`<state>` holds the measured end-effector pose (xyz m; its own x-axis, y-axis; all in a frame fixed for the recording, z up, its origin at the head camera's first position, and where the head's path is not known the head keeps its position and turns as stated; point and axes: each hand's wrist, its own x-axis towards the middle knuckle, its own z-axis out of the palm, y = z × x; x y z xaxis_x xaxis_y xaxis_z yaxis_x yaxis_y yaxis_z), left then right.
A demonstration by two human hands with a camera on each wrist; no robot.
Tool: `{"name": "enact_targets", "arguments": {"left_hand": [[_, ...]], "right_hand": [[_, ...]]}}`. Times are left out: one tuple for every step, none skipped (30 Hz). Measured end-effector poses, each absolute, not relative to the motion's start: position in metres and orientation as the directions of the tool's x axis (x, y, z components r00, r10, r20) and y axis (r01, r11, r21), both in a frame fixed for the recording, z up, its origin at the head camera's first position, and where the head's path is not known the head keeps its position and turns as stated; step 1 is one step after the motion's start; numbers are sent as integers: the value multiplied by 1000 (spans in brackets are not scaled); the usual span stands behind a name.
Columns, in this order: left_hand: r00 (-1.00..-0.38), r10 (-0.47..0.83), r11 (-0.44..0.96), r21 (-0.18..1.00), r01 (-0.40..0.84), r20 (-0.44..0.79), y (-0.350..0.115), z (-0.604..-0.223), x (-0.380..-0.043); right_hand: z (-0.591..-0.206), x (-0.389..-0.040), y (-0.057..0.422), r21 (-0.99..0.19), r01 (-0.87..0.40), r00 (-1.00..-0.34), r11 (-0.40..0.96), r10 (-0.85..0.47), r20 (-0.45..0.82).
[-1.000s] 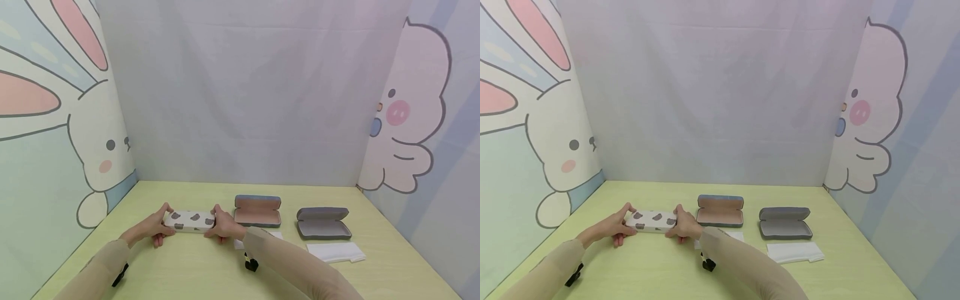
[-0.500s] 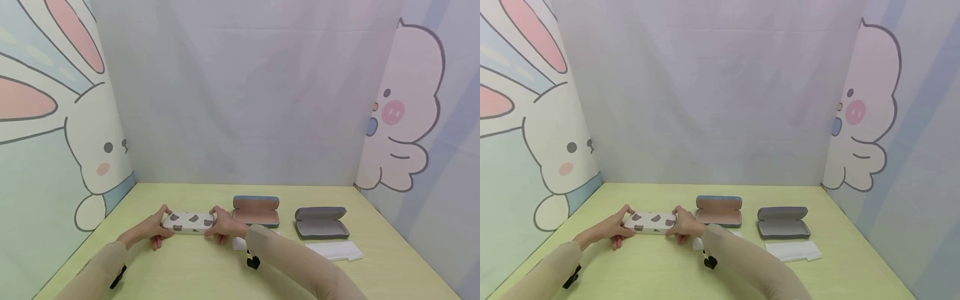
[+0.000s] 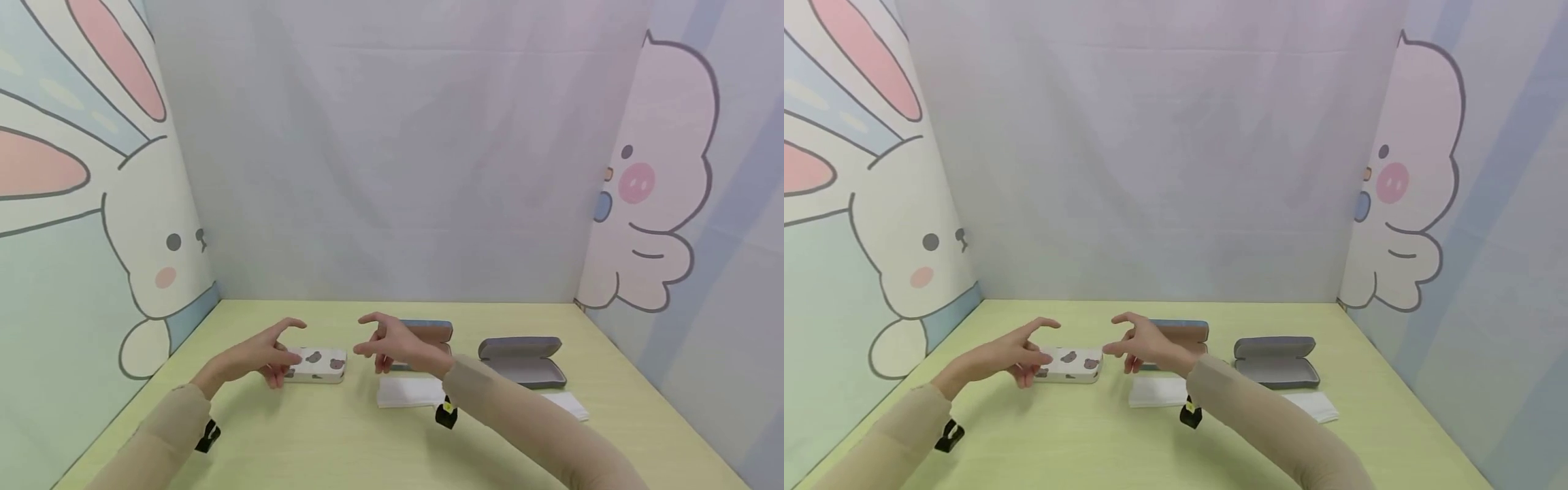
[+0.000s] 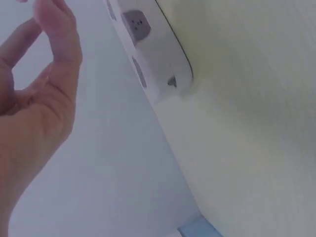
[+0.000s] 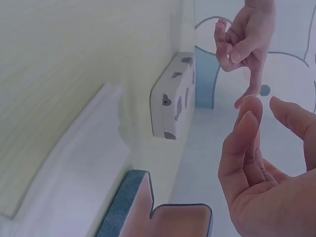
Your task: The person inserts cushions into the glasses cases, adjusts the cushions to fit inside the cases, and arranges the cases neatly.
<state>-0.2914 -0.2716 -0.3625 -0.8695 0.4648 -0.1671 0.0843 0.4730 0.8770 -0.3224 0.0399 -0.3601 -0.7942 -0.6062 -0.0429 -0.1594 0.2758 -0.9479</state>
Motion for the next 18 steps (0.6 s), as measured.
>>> {"name": "enact_targets", "arguments": {"left_hand": [[-855,487,431,900,62,-175,-267,-363,-292],[-841,510,393,919,42,-180,-262,-364,-292],[-828,530,353,936,16,-185,-257,-365,-292],[-812,552,313,950,-10,-190,-252,-366,-292],[-798,572,273,961,-35,-191,-247,-367,-291],[-783,591,235,970,-59,-191,-243,-368,-291],[-769,611,200,977,-81,-189,-238,-369,-290],[-755,629,163,981,-106,-186,-234,-370,-290],[-742,645,130,983,-128,-182,-230,-372,-289],[-731,658,101,984,-150,-179,-227,-374,-288],[-723,668,74,982,-171,-176,-223,-375,-288],[-716,676,52,980,-193,-177,-220,-377,-287],[-709,682,33,976,-215,-179,-217,-380,-286],[-703,687,17,972,-236,-183,-215,-382,-285],[-698,692,8,968,-249,-185,-212,-385,-284],[-693,695,-2,963,-269,-192,-209,-388,-283],[-689,697,-9,958,-287,-200,-206,-391,-281],[-682,701,-14,952,-304,-208,-204,-394,-280]], "right_hand": [[-359,-322,46,-949,-160,-792,271,-610,-40],[-358,-321,52,-950,-162,-790,265,-613,-36],[-358,-320,59,-951,-167,-788,259,-614,-29],[-357,-319,65,-954,-164,-787,250,-616,-26],[-357,-318,72,-956,-162,-788,245,-616,-25],[-357,-317,79,-957,-160,-791,244,-612,-24],[-357,-316,86,-958,-161,-793,239,-609,-18],[-358,-315,93,-959,-161,-795,233,-606,-14],[-358,-314,101,-962,-156,-799,226,-601,-11],[-359,-313,108,-964,-152,-801,217,-599,-8],[-360,-312,115,-965,-152,-803,213,-596,-5],[-361,-310,122,-967,-144,-806,211,-592,-9],[-363,-309,129,-969,-137,-807,207,-590,-12],[-365,-308,135,-970,-132,-807,203,-590,-13],[-367,-307,141,-973,-120,-808,198,-589,-21],[-370,-306,147,-975,-106,-808,196,-588,-30],[-372,-305,153,-977,-88,-810,195,-585,-44],[-375,-305,159,-979,-65,-812,191,-581,-59]]}}
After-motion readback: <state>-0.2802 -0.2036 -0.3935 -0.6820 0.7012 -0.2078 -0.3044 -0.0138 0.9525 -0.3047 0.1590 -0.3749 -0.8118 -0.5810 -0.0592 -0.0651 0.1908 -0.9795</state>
